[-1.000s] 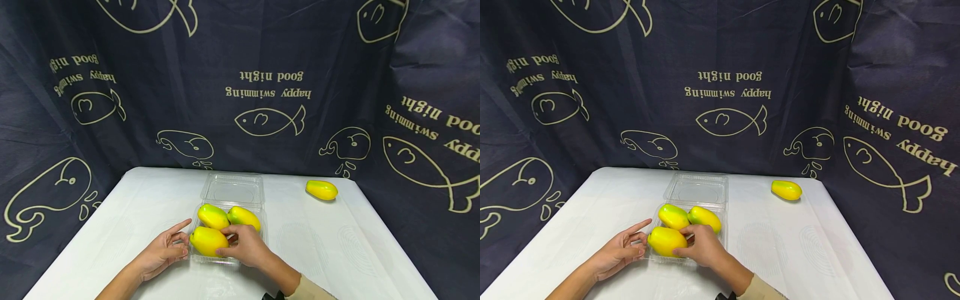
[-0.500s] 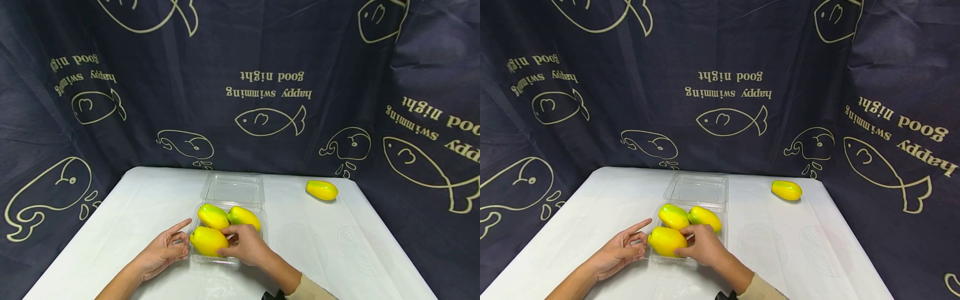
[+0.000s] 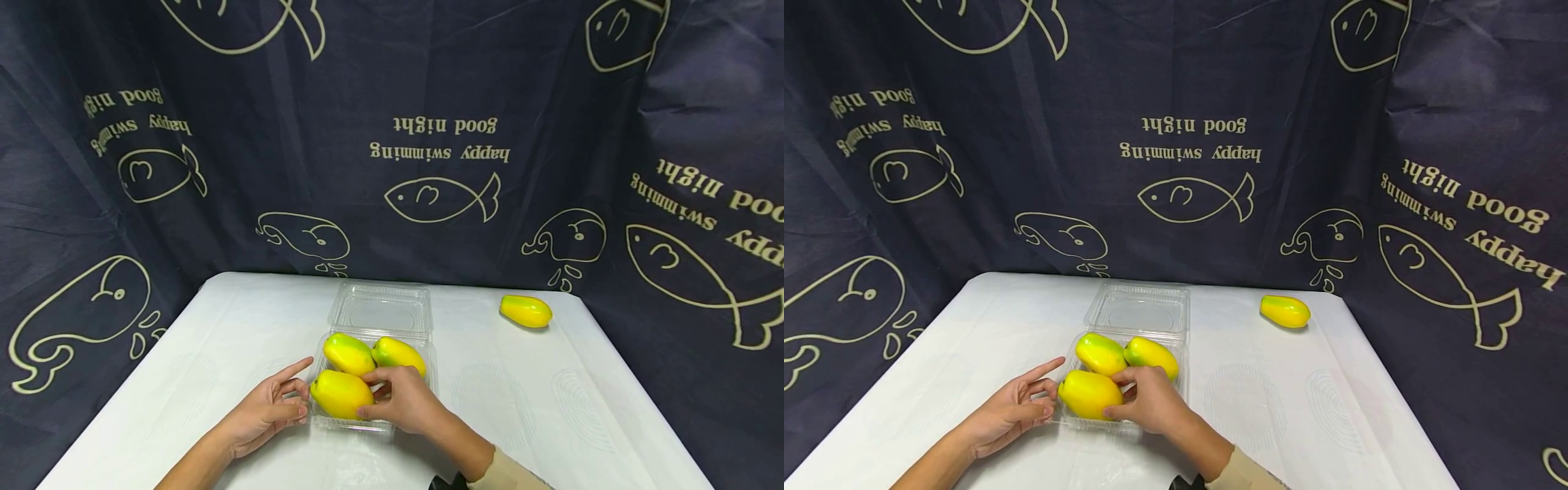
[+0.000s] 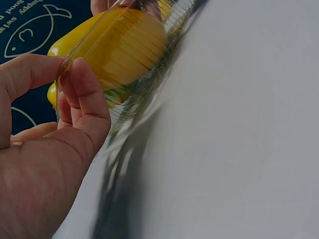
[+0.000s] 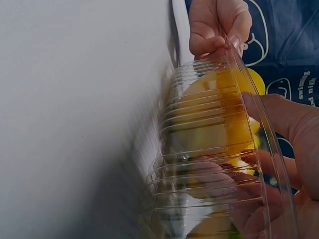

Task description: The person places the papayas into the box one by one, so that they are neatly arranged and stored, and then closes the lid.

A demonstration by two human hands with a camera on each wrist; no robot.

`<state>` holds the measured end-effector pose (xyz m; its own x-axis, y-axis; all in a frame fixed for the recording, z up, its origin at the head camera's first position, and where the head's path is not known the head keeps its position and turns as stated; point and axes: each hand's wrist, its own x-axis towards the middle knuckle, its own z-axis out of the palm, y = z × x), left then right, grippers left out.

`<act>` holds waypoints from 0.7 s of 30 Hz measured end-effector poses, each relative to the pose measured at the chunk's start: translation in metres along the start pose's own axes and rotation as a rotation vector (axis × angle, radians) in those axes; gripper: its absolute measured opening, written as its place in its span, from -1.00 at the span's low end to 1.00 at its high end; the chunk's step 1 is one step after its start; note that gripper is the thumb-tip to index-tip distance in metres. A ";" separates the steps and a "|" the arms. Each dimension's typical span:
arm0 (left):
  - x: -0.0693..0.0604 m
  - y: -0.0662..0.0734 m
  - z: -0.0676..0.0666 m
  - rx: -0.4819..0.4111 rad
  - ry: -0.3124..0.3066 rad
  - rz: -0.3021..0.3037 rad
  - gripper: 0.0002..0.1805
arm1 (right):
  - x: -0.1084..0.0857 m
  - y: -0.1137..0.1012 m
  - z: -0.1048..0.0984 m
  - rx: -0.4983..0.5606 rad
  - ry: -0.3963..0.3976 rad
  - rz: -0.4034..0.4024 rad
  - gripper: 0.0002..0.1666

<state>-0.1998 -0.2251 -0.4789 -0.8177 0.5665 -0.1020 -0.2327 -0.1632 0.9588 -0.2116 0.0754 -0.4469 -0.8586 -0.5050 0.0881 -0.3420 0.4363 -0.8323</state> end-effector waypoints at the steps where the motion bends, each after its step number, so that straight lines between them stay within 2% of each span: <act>1: 0.000 0.000 0.000 -0.001 0.000 0.000 0.00 | 0.000 0.000 0.000 -0.001 0.001 0.002 -0.43; 21: -0.001 0.002 0.003 0.000 0.010 -0.005 0.01 | -0.007 -0.001 -0.010 0.016 0.014 0.015 -0.45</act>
<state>-0.1983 -0.2236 -0.4762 -0.8218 0.5592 -0.1092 -0.2367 -0.1608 0.9582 -0.2091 0.0866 -0.4414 -0.8689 -0.4878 0.0836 -0.3235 0.4318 -0.8420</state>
